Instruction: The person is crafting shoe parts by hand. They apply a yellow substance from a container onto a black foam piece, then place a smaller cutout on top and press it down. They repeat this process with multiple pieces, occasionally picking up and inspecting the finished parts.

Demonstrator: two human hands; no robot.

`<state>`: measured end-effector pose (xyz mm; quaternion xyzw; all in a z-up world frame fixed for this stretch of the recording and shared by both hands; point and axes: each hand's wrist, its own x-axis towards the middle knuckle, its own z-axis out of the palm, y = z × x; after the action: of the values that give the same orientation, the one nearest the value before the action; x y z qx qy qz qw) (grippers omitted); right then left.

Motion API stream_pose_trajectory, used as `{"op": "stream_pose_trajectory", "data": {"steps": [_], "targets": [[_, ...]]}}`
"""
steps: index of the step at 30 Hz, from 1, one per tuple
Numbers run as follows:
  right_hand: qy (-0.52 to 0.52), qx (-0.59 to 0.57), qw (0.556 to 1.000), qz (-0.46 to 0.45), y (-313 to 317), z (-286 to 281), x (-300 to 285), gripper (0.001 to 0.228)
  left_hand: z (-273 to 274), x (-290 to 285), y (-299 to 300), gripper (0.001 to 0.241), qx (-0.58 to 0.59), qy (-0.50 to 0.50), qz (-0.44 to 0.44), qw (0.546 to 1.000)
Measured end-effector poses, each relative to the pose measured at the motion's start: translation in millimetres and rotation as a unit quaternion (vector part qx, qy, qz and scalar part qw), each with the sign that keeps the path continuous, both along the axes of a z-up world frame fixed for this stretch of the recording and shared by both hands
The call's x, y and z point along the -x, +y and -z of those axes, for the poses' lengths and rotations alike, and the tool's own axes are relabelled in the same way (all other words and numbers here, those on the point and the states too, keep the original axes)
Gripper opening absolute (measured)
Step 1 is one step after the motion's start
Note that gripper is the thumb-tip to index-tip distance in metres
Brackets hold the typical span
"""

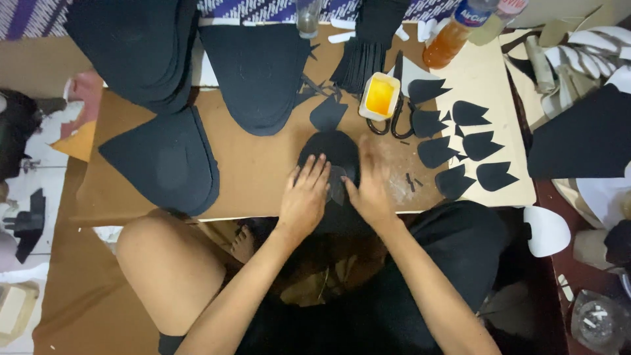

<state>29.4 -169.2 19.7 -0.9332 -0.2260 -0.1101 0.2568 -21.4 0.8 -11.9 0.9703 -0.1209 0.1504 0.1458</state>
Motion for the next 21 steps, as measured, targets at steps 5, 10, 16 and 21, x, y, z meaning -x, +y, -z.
{"op": "stream_pose_trajectory", "data": {"steps": [5, 10, 16, 21], "targets": [[0.044, -0.011, 0.988, -0.145, 7, 26, 9, 0.071, 12, 7, 3, 0.051, -0.002, 0.041, -0.001, 0.999], [0.081, 0.046, 0.980, -0.176, -2, 11, 6, 0.065, 25, -4, 33, 0.049, 0.087, 0.113, 0.043, 0.989], [0.223, -0.062, 0.952, -0.200, -14, -1, -3, 0.085, 16, -7, 35, 0.046, 0.164, 0.192, 0.037, 0.967], [0.291, -0.096, 0.934, -0.182, -15, -15, -4, 0.095, 9, -7, 33, 0.064, 0.151, 0.180, 0.042, 0.971]]}}
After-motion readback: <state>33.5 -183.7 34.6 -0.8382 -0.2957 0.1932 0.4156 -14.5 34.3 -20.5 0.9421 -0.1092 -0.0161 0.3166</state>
